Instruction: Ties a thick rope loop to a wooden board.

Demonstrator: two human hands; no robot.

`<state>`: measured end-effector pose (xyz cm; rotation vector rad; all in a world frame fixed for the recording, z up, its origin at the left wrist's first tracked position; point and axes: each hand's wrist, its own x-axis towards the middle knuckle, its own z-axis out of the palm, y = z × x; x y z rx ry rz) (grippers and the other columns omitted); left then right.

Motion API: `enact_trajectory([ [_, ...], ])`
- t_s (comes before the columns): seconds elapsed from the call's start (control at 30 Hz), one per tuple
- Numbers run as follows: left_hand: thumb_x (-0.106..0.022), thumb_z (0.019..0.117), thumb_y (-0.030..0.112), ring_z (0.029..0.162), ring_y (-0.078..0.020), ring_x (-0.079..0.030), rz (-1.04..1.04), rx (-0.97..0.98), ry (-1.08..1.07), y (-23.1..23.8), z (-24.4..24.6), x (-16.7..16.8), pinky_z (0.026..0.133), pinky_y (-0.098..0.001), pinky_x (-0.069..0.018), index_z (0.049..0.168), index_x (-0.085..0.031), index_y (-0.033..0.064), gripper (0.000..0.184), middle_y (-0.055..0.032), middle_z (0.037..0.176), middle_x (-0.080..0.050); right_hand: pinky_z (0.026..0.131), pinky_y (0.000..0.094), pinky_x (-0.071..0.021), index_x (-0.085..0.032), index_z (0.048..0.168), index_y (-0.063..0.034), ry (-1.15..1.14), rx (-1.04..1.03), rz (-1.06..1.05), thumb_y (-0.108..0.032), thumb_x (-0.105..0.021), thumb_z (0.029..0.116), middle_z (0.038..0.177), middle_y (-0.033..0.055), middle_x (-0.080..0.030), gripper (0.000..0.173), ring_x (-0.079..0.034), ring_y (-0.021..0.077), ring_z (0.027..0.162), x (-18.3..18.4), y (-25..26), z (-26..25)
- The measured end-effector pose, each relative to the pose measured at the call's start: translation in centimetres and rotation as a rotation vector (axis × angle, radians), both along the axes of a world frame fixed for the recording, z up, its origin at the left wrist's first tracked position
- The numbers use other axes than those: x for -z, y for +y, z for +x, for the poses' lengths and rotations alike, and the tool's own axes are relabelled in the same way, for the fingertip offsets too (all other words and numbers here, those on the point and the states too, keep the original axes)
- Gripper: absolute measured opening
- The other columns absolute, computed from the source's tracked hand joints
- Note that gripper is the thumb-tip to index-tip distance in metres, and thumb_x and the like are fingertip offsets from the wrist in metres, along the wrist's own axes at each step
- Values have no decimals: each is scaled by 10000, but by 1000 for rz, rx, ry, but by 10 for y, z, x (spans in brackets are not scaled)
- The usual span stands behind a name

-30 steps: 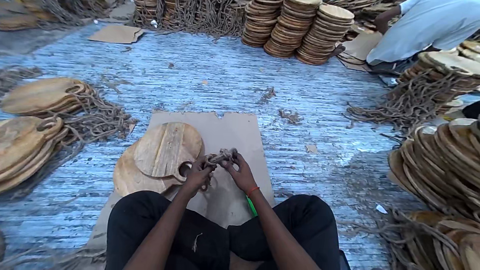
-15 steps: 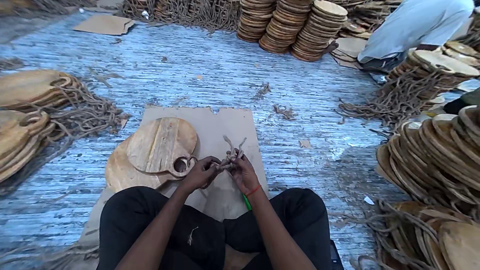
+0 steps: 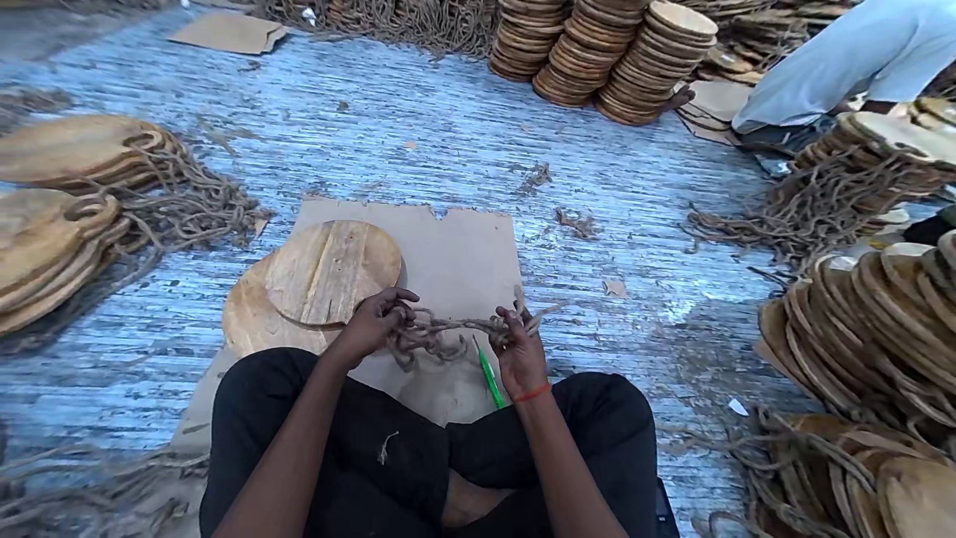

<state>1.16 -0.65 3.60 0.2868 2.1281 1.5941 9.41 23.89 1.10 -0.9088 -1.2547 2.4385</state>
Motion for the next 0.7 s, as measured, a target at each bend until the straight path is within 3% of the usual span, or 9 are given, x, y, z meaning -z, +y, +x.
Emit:
enact_trajectory([
  [0.07, -536, 1025, -10, 936, -228, -690, -420, 124, 120, -12, 0, -6, 870, -424, -568, 1215, -678, 50, 244, -116, 1071, -714, 699, 305, -557, -513, 1384, -159, -43, 29, 0, -165, -551, 1073, 1123, 62, -706, 313, -673, 152, 826, 2, 1, 1],
  [0.1, -581, 994, 2, 1057, -323, -679, -649, 154, 162, -15, 0, -4, 945, -542, -539, 1194, -713, 66, 248, -157, 1167, -702, 711, 312, -547, -511, 1386, -166, -56, 31, 13, -173, -545, 1077, 1153, 52, -702, 311, -666, 149, 842, 3, 1, 2],
  [0.17, -679, 932, 51, 1215, -418, -603, -815, 175, 266, -12, 1, 11, 1008, -659, -471, 1170, -748, 97, 252, -186, 1297, -654, 749, 305, -531, -497, 1401, -163, -65, 7, 101, -186, -518, 1091, 1221, 35, -705, 312, -667, 125, 889, 5, 5, 3],
  [0.27, -758, 880, 97, 1224, -400, -598, -709, 385, 364, 16, 13, 34, 1056, -615, -467, 1162, -734, 73, 284, -184, 1257, -663, 671, 255, -521, -460, 1429, -113, -51, -3, 296, -145, -549, 1075, 1201, 48, -718, 367, -662, 89, 797, 15, 13, 3],
  [0.33, -705, 913, 85, 1322, -446, -521, -854, 565, 284, 36, 23, 48, 1091, -657, -403, 1286, -667, 45, 377, -221, 1382, -593, 644, 255, -526, -431, 1454, -104, -56, 5, 383, -74, -585, 1043, 1146, 58, -725, 440, -664, 92, 759, 17, 18, 6],
  [0.43, -605, 961, 14, 1407, -466, -428, -1110, 631, 200, 43, 24, 58, 1113, -673, -355, 1401, -576, 0, 441, -248, 1479, -513, 647, 268, -542, -400, 1479, -99, -83, 0, 436, -27, -605, 1018, 1086, 65, -733, 510, -680, 108, 758, 17, 30, 10],
  [0.53, -503, 1006, -21, 1411, -498, -415, -1238, 674, 198, 49, 23, 62, 1127, -649, -360, 1401, -568, 2, 401, -279, 1448, -531, 726, 321, -556, -397, 1489, -108, -64, -6, 372, -18, -632, 999, 1104, 102, -731, 551, -700, 163, 852, 18, 45, 14],
  [0.6, -525, 997, 6, 1389, -506, -434, -1266, 727, 214, 50, 28, 63, 1131, -643, -358, 1344, -607, -10, 356, -288, 1401, -565, 770, 359, -566, -393, 1503, -119, -44, 2, 322, -28, -650, 992, 1136, 124, -713, 578, -699, 195, 904, 16, 53, 15],
  [0.7, -522, 996, -5, 1395, -458, -446, -1283, 848, 240, 49, 39, 64, 1162, -596, -331, 1335, -613, -14, 352, -261, 1384, -586, 764, 333, -563, -404, 1514, -142, -18, 7, 284, -27, -658, 988, 1177, 120, -695, 595, -692, 183, 919, 10, 59, 19],
])
